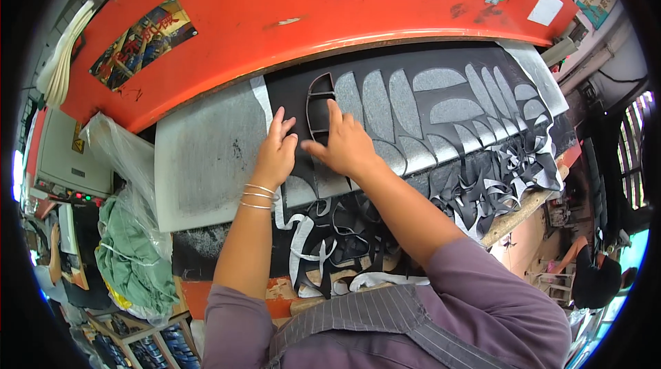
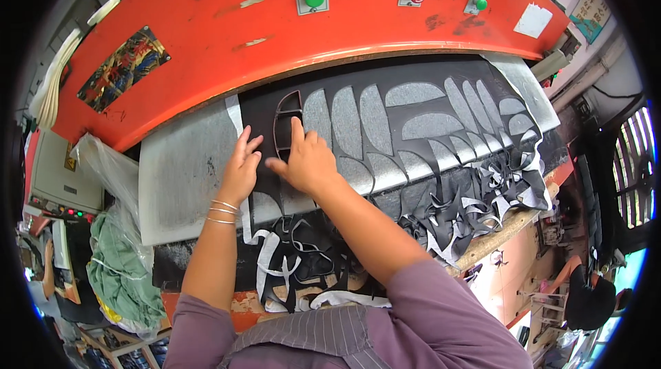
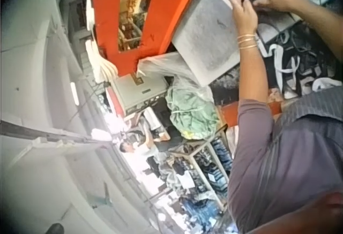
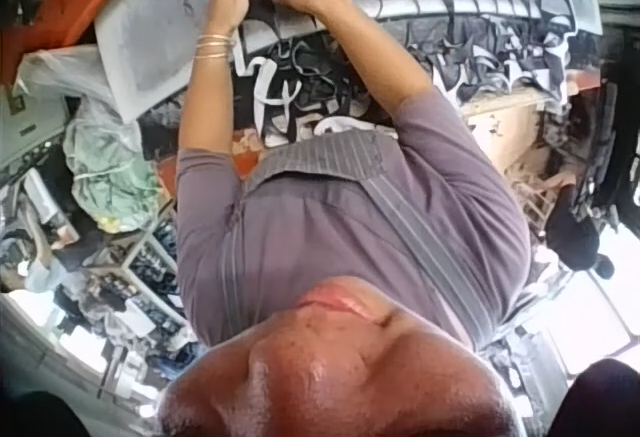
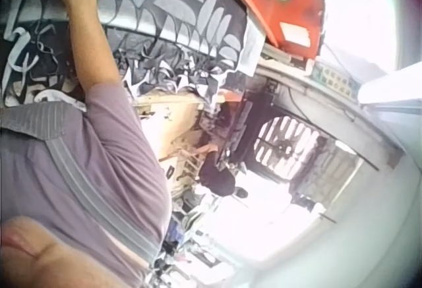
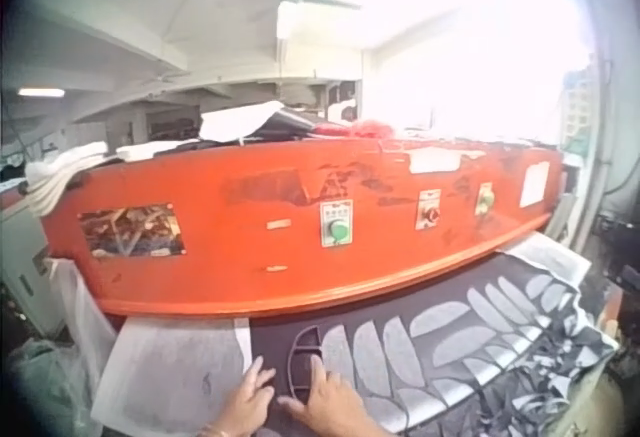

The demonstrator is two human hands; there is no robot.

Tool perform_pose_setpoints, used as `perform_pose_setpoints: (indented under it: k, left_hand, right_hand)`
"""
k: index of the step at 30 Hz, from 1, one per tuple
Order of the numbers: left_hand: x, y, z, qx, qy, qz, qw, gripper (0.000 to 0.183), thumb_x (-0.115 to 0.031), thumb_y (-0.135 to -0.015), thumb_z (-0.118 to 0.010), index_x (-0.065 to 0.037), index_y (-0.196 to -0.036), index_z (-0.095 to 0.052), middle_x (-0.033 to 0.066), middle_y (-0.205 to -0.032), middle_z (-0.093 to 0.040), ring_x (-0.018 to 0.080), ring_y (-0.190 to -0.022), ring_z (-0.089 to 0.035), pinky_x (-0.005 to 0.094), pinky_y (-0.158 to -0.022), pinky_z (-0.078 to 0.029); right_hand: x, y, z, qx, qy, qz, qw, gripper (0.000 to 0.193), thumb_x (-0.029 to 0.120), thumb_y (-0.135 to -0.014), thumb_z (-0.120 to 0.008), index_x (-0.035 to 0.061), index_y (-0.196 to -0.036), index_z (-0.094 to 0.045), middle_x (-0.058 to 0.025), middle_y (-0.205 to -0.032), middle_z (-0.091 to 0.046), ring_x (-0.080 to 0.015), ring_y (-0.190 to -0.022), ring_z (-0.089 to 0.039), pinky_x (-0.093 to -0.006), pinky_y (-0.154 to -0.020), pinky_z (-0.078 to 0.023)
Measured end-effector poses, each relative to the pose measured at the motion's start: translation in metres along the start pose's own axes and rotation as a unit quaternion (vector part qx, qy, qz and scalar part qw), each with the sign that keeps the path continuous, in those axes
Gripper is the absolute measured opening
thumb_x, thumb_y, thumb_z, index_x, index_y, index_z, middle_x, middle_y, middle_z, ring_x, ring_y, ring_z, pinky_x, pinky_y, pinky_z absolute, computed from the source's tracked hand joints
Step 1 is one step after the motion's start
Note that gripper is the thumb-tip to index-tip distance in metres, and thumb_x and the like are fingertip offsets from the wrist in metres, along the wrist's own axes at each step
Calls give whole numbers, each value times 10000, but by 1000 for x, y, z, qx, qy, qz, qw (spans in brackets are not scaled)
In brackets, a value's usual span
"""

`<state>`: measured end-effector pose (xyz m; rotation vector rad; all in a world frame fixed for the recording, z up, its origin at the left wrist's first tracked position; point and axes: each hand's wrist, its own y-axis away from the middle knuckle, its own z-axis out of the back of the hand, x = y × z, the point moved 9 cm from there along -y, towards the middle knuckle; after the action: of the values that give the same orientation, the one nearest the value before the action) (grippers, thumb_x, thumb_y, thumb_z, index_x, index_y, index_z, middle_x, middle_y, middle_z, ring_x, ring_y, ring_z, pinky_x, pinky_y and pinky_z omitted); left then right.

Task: Operating a hydraulic press with a metal die to cut specific shapes out of material for shoes.

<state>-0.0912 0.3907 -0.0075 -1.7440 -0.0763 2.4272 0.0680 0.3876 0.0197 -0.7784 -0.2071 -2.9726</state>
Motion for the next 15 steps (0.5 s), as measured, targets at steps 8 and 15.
perform_pose_setpoints:
  k: [8,15]
  left_hand:
    - [-1,3,-38,27,-222,-42,974,658,-133,-877,-435,12,-1477,-207,122,-1372,-534,257,-1370,-369,429,-1167,-103]
    - [-1,1,-30,12,-149,-25,988,697,-20,-834,-435,34,-1483,-184,281,-1407,-437,301,-1369,-379,378,-1141,-210]
  right_hand:
    - [-32,25,-2,-148,0,188,971,806,374,-720,-730,-92,-1311,-440,-241,-1272,-550,-312,-1185,-529,-411,-1039,-338]
    - [-23,19,-3,-147,9,219,965,767,365,-731,-697,-95,-1292,-447,-240,-1301,-530,-289,-1204,-521,-406,-1039,-343]
